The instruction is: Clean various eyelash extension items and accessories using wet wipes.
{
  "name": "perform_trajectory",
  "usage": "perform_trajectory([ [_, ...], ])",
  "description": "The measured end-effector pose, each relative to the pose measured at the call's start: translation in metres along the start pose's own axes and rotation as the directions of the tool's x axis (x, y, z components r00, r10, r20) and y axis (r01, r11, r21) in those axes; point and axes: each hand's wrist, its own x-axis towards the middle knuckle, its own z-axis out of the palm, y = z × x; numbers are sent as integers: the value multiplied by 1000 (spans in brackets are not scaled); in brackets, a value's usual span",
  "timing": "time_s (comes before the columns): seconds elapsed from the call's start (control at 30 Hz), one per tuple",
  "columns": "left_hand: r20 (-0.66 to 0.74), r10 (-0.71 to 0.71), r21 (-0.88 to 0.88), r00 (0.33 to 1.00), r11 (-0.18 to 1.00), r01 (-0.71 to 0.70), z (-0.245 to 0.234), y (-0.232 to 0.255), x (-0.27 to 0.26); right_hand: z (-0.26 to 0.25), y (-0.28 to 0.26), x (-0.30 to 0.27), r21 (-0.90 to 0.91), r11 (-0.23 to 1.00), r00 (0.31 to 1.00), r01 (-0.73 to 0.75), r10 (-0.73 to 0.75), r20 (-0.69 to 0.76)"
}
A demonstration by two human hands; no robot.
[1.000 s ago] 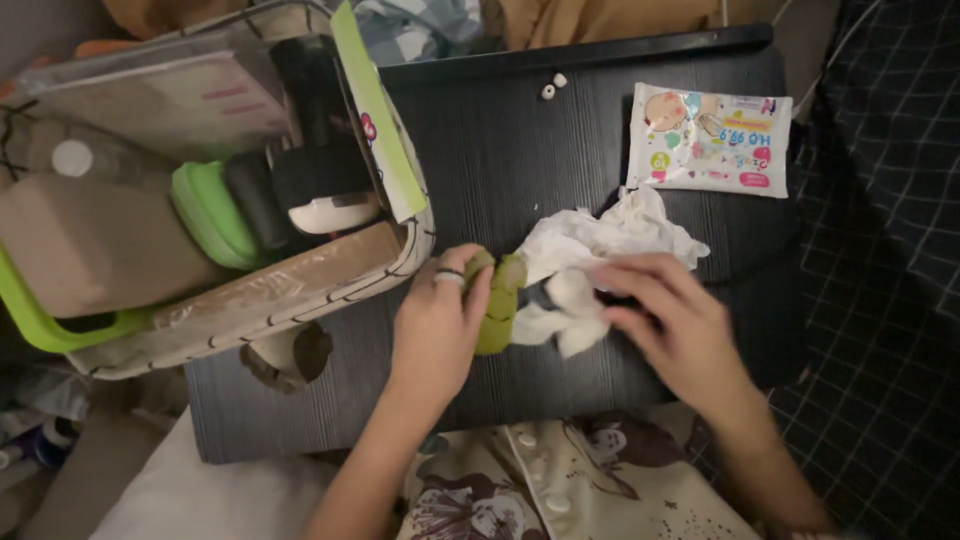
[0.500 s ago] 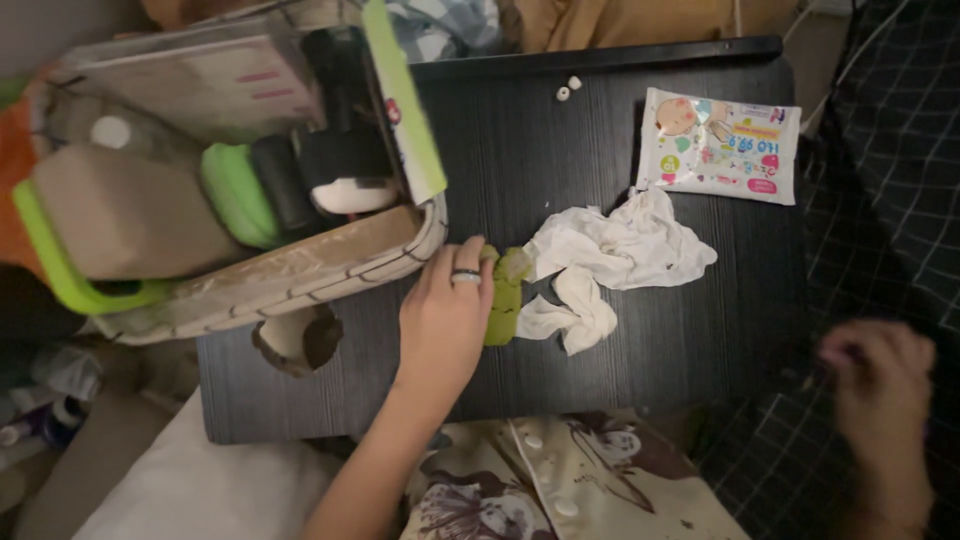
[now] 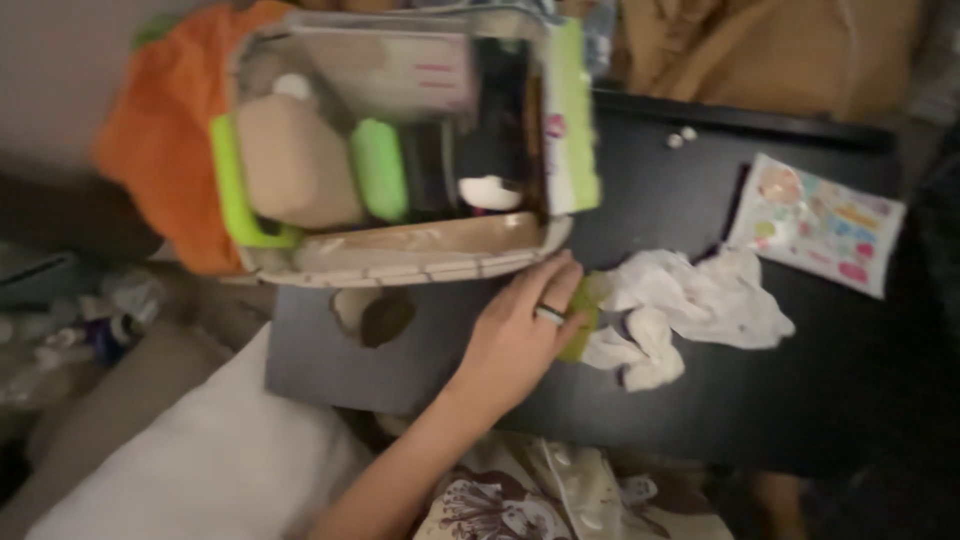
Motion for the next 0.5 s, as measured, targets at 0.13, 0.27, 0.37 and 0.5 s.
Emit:
perform_trajectory([
  [0.13, 218, -16, -180, 976, 982, 56, -37, -3, 8, 22, -15, 45, 87, 993, 996, 80, -82, 18],
  [0.27, 394, 88, -195, 915, 981, -11, -53, -7, 12, 28, -41, 82, 163, 978, 990, 132, -137, 22],
  [0.37, 436, 51, -126, 898, 992, 4, -49, -9, 9, 16, -59, 87, 204, 969, 988, 142, -150, 25],
  [0.5, 462, 23, -85, 886, 996, 19, -41, -4, 11, -9, -96, 105, 249, 958, 989, 140, -148, 12],
])
